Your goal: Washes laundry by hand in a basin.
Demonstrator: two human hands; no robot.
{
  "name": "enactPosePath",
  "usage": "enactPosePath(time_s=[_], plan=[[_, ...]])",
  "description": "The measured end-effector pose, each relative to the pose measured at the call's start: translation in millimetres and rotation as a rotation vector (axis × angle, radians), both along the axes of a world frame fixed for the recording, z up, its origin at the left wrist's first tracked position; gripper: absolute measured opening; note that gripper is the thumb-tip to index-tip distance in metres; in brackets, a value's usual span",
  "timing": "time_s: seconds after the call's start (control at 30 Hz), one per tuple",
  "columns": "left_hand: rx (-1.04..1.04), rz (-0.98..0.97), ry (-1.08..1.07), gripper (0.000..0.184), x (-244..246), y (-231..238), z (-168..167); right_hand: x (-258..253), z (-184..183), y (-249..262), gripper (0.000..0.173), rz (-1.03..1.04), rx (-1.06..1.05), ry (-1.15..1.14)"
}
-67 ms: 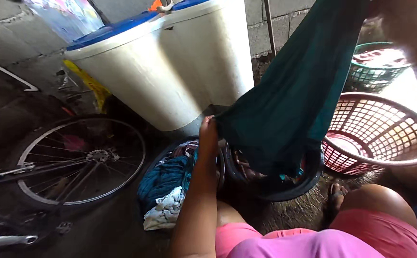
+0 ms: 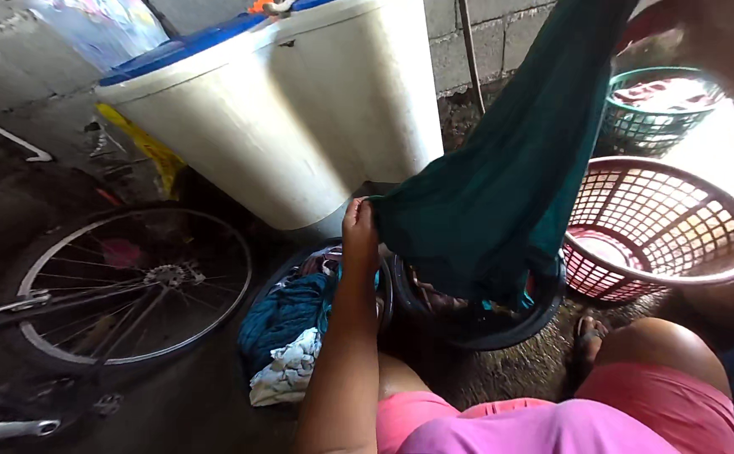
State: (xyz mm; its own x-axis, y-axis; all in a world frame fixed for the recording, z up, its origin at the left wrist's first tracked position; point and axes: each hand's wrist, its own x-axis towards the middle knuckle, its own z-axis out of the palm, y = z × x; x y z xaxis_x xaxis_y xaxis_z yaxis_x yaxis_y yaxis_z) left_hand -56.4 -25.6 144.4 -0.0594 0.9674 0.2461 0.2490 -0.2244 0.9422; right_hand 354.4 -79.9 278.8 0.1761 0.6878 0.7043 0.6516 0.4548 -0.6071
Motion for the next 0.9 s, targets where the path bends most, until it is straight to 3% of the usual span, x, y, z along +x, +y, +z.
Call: enactPosePath(time_s=[0.1, 0.17, 0.27, 0.33, 0.43, 0.5, 0.6, 0.7, 0.83, 0.9], plan=[[0.097, -0.092, 0.231, 0.034, 4.7, 5.3, -26.9, -57.5, -0.9, -26.9, 0.013, 0.136, -0.142, 0.240], [-0.018, -0.237, 0.448, 0.030, 13.2, 15.6, -73.1, -85.4, -36.5, -36.8, 0.016, 0.146, -0.343, 0.220], [-0.359, -0.499, 0.892, 0.041, 32.6, 18.4, -153.6, -91.3, -164.8, -14.2, 0.020, 0.215, -0.622, -0.105], [-0.520, -0.613, 1.100, 0.050, 47.0, 10.9, -202.0, -104.7, -247.6, -2.8, 0.027, 0.339, -0.975, -0.317], [-0.649, -0.722, 1.225, 0.074, 60.5, -1.2, -259.5, -126.0, -368.2, 5.3, 0.031, 0.457, -1.283, -0.497], [-0.772, -0.806, 1.325, 0.083, 66.1, -5.4, -279.7, -138.9, -422.5, 5.5, 0.035, 0.443, -1.434, -0.477], [-0.960, -0.906, 1.508, 0.066, 73.8, -0.5, -294.1, -153.8, -462.3, 3.0, 0.045, 0.377, -1.661, -0.453], [-1.059, -1.016, 1.644, 0.052, 85.3, 14.9, -311.7, -161.7, -486.3, 11.0, 0.045, 0.369, -1.786, -0.549], [-1.129, -1.053, 1.577, 0.048, 99.0, 30.9, -319.6, -150.9, -508.9, 25.5, 0.046, 0.441, -1.741, -0.543], [-1.096, -1.087, 1.500, 0.050, 104.4, 37.3, -298.3, -144.0, -499.8, 28.1, 0.046, 0.455, -1.661, -0.548]])
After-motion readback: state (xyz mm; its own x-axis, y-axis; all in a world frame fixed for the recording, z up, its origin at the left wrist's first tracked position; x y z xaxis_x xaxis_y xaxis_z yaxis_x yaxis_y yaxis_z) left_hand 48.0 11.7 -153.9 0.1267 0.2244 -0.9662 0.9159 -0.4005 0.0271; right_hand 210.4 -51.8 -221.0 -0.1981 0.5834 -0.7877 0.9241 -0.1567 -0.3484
